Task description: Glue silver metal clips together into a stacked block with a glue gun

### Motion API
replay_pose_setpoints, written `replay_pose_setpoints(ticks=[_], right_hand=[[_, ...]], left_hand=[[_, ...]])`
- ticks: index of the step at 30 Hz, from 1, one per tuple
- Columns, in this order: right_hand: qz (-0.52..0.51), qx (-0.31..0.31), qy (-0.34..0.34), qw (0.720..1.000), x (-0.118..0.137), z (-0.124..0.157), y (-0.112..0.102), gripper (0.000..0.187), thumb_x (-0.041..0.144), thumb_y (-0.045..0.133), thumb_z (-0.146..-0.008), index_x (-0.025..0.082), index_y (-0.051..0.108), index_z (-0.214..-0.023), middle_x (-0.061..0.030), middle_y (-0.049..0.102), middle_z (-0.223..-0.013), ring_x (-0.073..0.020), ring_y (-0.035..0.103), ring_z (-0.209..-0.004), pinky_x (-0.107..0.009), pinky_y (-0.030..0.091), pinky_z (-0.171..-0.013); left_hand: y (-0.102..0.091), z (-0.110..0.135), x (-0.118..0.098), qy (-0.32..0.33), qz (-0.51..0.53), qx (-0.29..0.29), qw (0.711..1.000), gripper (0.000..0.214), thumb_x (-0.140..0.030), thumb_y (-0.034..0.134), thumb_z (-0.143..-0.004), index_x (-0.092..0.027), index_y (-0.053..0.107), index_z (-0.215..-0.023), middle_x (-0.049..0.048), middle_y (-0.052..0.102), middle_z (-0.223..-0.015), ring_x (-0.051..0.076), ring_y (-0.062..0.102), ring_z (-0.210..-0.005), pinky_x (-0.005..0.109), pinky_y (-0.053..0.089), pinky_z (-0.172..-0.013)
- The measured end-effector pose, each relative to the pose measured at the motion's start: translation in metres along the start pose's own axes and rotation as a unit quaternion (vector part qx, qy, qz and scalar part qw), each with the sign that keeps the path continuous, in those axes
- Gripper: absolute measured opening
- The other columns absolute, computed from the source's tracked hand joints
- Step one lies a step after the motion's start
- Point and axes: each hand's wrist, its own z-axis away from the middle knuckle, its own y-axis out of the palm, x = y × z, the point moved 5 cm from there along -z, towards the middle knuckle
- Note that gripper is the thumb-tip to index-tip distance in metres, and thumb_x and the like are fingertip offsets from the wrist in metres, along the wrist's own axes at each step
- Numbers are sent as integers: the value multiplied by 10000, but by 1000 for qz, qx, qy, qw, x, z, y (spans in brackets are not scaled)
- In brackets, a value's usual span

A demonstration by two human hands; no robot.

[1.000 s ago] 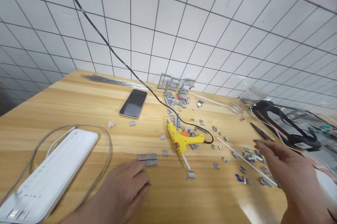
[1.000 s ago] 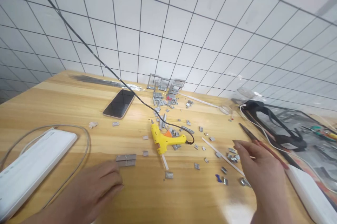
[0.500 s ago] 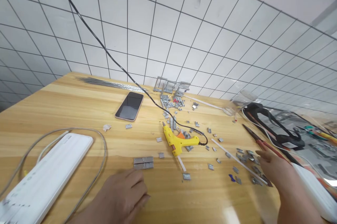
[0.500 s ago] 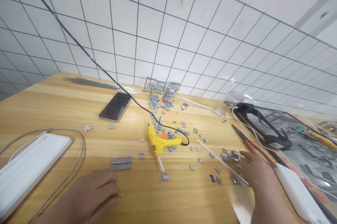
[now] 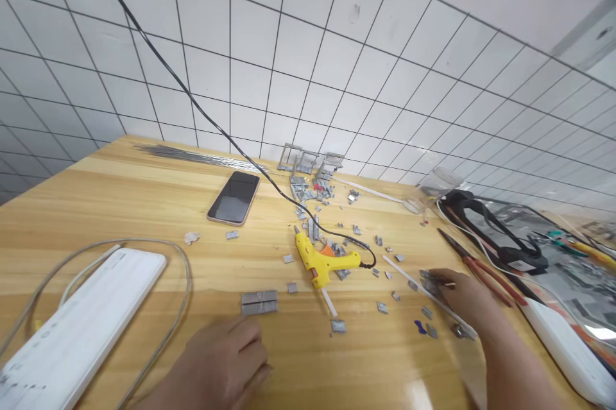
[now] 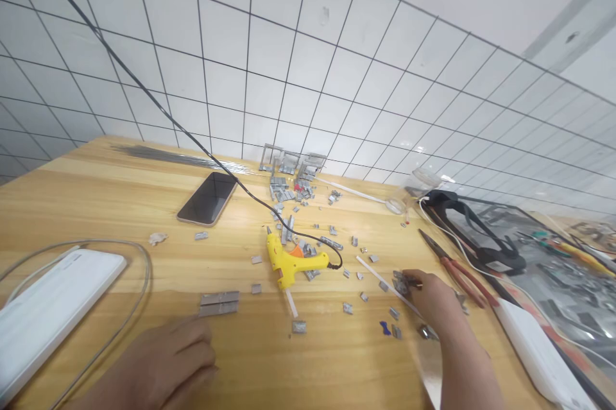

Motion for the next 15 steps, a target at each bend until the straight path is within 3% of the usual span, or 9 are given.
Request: replay_pose_setpoints(ticks=[5,11,15], right_hand=[[-97,43,18,994,10,3,1,335,245,535,-560,228,738,-826,-55,762,-799,-268,701,-776,-344,518,-712],[-220,31,35,974,23,12,-7,520,448,566,-622,148,675,-1033,-107,747,-901,-263,708,-792,-347,552,-713],[-246,16,43,968,25,15,-7,575,463,545,-674,122,629,-1129,-131,726,-1023,-259,707,-870,-332,557,-762]], left_hand=[[1,-1,-1,4,-3,1,1000,251,-56,457,-861,-203,570,-691,-10,606,-693,156,546,-664,250,389,-544],[4,4,4,-28,15,8,999,213,-97,455,-887,-210,573,-750,0,623,-786,156,561,-705,248,422,-589],[4,6,4,-27,19,2,999,227,-108,435,-897,-211,566,-743,3,619,-776,158,562,-690,249,421,-574]])
